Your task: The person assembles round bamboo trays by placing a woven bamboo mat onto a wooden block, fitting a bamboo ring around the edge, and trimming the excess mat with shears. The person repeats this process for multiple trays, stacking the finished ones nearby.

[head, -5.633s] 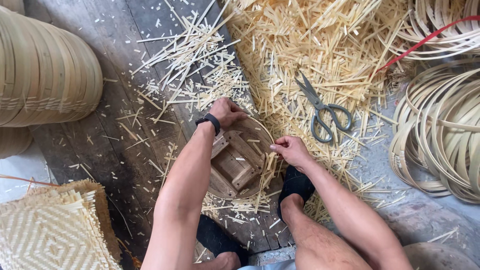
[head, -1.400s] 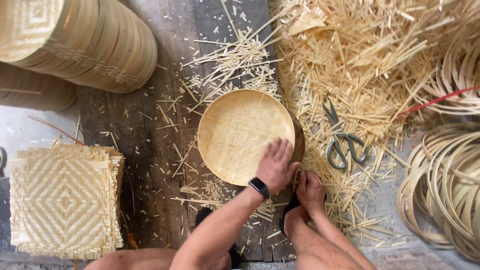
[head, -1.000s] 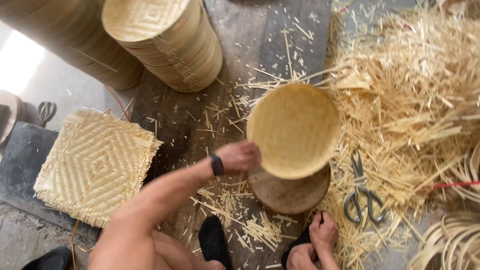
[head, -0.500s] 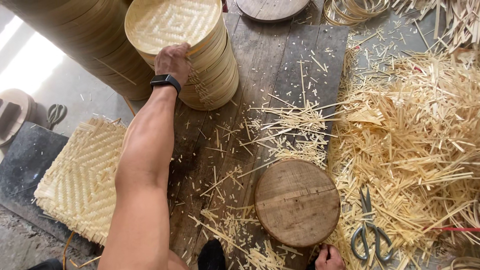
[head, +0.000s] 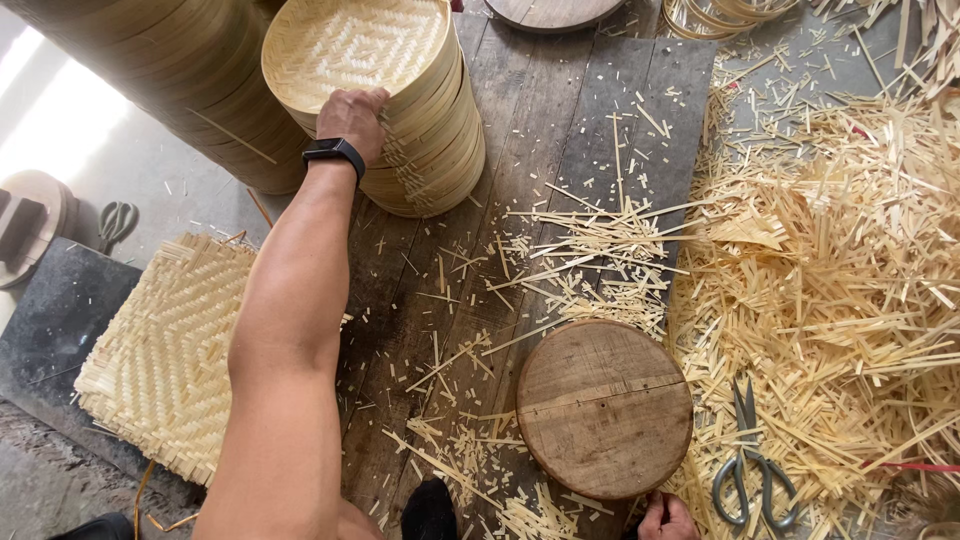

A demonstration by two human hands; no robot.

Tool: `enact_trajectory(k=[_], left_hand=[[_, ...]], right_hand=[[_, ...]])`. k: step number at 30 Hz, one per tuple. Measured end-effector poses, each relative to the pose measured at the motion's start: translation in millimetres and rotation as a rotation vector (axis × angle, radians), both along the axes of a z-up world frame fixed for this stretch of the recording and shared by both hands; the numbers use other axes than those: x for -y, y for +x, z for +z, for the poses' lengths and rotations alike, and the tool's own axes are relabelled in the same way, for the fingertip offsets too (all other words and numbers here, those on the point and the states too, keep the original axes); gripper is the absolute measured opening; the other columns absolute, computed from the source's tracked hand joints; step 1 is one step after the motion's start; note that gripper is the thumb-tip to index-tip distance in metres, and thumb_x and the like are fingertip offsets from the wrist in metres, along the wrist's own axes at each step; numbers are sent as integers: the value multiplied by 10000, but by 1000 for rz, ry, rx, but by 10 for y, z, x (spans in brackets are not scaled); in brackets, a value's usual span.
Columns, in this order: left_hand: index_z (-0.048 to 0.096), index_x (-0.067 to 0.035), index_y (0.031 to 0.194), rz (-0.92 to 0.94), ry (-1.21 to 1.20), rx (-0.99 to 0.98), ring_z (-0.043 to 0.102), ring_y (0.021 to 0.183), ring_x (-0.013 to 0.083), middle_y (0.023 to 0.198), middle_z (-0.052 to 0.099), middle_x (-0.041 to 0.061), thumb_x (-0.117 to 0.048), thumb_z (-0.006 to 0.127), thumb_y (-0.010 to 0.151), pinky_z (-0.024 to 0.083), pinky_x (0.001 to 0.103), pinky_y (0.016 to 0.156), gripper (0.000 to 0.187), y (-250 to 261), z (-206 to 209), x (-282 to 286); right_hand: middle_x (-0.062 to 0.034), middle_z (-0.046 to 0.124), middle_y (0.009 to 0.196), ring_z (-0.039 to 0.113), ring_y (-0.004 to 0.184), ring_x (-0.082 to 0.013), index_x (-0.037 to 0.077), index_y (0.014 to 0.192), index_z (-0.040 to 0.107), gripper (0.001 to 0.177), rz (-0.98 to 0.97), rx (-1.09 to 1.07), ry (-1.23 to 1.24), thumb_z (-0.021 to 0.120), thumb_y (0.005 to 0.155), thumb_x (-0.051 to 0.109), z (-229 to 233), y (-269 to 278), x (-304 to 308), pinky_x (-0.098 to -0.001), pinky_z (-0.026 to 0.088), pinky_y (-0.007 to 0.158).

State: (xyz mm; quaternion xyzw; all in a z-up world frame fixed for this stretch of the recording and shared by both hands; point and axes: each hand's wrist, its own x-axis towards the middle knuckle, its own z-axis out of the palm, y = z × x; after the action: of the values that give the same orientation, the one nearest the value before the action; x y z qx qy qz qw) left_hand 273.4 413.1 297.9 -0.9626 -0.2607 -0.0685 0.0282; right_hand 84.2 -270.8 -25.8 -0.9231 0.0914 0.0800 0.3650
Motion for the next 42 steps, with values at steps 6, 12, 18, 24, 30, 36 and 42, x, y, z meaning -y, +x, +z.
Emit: enact_trajectory(k=[6,12,18,24,30,36,42], left_hand=[[515,-13,1507,-119,189,209,545,1330,363,1422,605,224,-103,579,1019,419,487,1134,500,-289,-121,190],[32,16,1561,259,-209,-350,99,1514,391,1632,96,252,-642,772,749,126,516,1208,1281,-2340,-422,743],[535,4,1239,472,-385,-468,573,1186,415,1272,581,271,-558,748,815,492,502,1008,736,-3964,-952,862],[663,-77,894,254,-230,-84,681,807,440,839,703,223,-272,560,971,546,539,727,234,-4228,-1085,914],[777,-123,948,382,-52,332,724,745,335,850,749,150,-251,600,942,581,472,700,219,-4207,-873,922],[642,-10,1269,446,-184,-186,550,1226,443,1315,592,250,-555,865,663,489,493,982,845,-4150,-1168,826],[674,-126,1319,553,-423,-307,575,1268,362,1319,597,181,-598,786,783,481,461,1087,723,-4208,-1342,710]], right_hand=[[-170,759,806,739,719,-248,2,1022,784,215,-44,-116,-31,668,994,182,11,-1,-7,-384,576,719],[-171,741,799,728,733,-268,22,1053,785,280,-27,-139,-34,620,1023,246,20,-8,47,-404,570,719],[-157,710,895,636,803,-240,-35,1075,722,508,59,-130,321,452,1130,391,37,167,75,-371,497,749],[-161,702,829,624,713,-233,-118,988,649,646,85,-552,473,477,1111,492,-66,152,-245,-332,495,637],[-94,670,770,571,660,-154,-4,1090,768,514,357,-755,532,486,1038,422,-38,2,-341,-292,448,580],[-92,651,763,555,650,-165,-30,1113,717,446,192,-684,666,501,1079,358,-30,48,-281,-310,466,575],[-83,648,763,556,657,-149,-35,1158,705,426,175,-626,752,516,1086,341,-30,-1,-196,-285,467,586]])
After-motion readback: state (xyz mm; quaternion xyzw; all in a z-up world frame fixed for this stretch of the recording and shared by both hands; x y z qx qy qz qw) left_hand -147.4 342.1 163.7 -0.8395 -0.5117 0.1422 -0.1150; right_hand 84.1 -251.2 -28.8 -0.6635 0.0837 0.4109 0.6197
